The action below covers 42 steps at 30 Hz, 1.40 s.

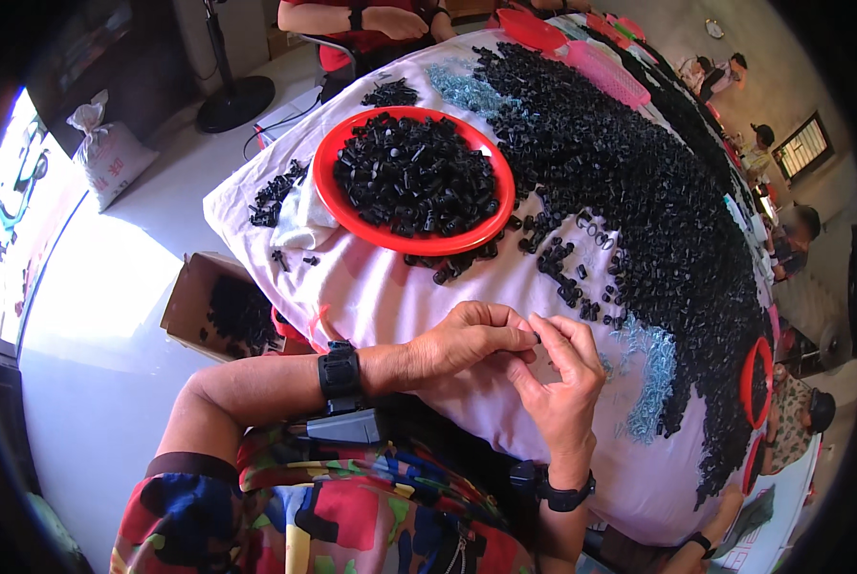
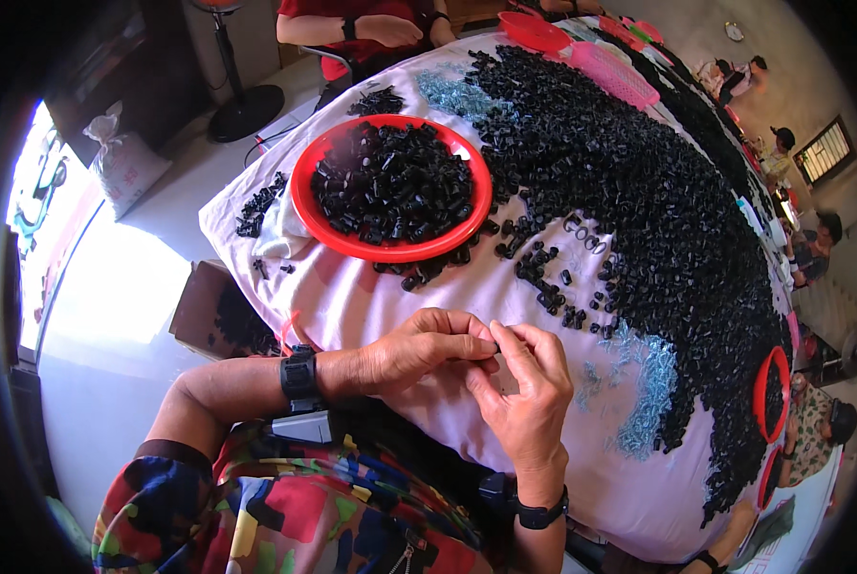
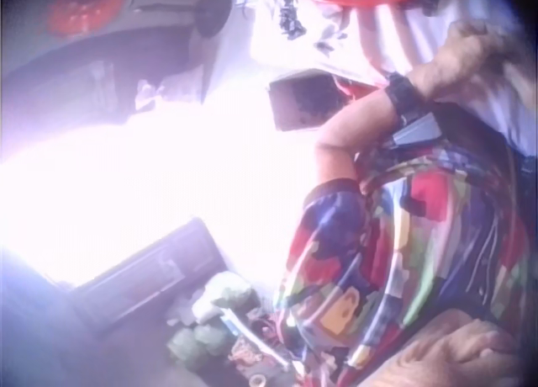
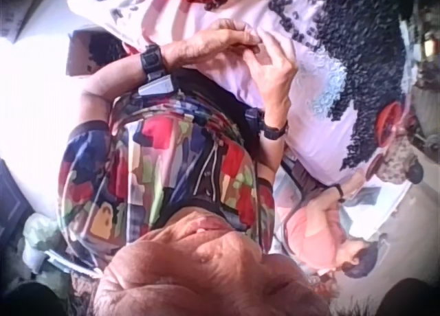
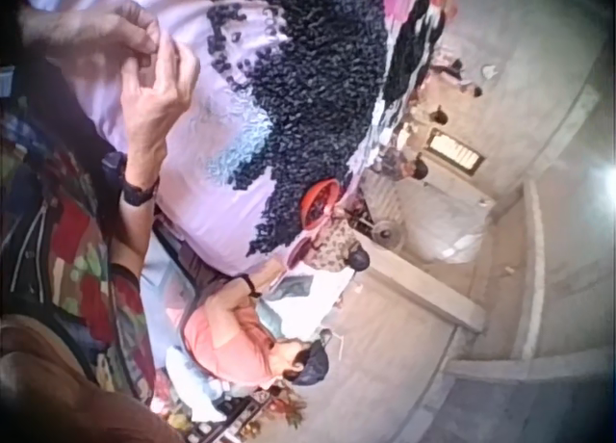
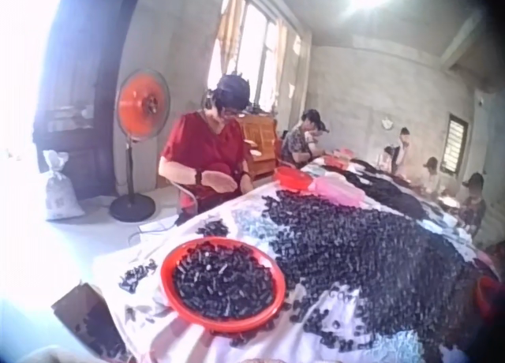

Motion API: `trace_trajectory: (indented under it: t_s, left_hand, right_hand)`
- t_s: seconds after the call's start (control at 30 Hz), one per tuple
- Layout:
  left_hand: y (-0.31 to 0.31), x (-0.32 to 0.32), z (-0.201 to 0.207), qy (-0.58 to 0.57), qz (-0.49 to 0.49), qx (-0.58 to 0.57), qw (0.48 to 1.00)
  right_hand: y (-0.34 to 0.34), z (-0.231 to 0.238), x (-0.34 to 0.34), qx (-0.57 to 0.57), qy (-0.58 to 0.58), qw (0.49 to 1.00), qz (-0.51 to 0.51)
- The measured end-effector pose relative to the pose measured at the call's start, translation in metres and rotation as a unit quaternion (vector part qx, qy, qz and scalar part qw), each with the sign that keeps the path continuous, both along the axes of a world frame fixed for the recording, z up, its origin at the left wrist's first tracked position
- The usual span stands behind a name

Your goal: Sorting and inspecting small black plastic shoe components such as eyelets or buckles on a table.

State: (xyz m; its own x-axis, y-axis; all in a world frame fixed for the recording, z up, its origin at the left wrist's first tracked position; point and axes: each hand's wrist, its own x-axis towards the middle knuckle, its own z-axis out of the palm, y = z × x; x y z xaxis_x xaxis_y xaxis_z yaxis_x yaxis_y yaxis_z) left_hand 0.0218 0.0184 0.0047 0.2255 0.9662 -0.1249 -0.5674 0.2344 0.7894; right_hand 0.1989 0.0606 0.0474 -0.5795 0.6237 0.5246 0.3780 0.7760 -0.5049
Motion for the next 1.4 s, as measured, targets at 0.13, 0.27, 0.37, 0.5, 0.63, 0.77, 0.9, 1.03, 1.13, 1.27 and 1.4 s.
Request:
trace_trajectory:
  t_s: [0.13,0.27,0.37,0.5,0.63,0.77,0.9,1.03,1.13,1.27,1.4]
  left_hand:
    - [-0.003,0.001,0.009,-0.009,-0.012,-0.040,0.999]
    - [-0.002,0.003,-0.003,-0.065,-0.031,-0.047,0.996]
    - [-0.004,0.005,-0.010,-0.052,-0.060,0.022,0.997]
    - [-0.006,0.003,-0.004,-0.017,-0.069,0.001,0.997]
    - [-0.009,0.006,-0.001,-0.002,-0.059,-0.015,0.998]
    - [-0.010,0.006,0.005,-0.070,-0.067,-0.031,0.995]
    - [-0.008,0.001,0.012,-0.066,-0.085,-0.028,0.994]
    - [-0.006,-0.006,0.011,-0.052,-0.076,-0.058,0.994]
    - [-0.002,-0.007,0.002,-0.018,-0.064,-0.053,0.996]
    - [-0.002,-0.007,0.006,0.076,-0.051,-0.016,0.996]
    - [-0.003,-0.006,0.005,0.034,-0.022,-0.022,0.999]
  right_hand:
    - [0.001,-0.003,0.001,-0.017,-0.002,1.000,0.010]
    - [0.005,-0.002,0.003,0.028,-0.008,1.000,0.001]
    - [0.006,0.000,0.005,0.057,-0.017,0.998,0.000]
    - [0.004,0.001,0.004,0.034,-0.021,0.999,0.018]
    - [0.006,-0.001,0.005,0.049,-0.029,0.998,0.037]
    - [0.008,-0.001,0.005,0.079,-0.025,0.996,0.040]
    - [0.003,0.001,0.004,0.021,0.003,0.999,0.027]
    - [0.004,0.000,0.002,0.046,0.018,0.999,0.010]
    - [0.007,0.003,0.005,0.077,-0.015,0.996,0.030]
    - [0.006,0.002,0.005,0.066,-0.024,0.997,0.031]
    - [0.008,0.001,0.004,0.048,-0.003,0.998,0.030]
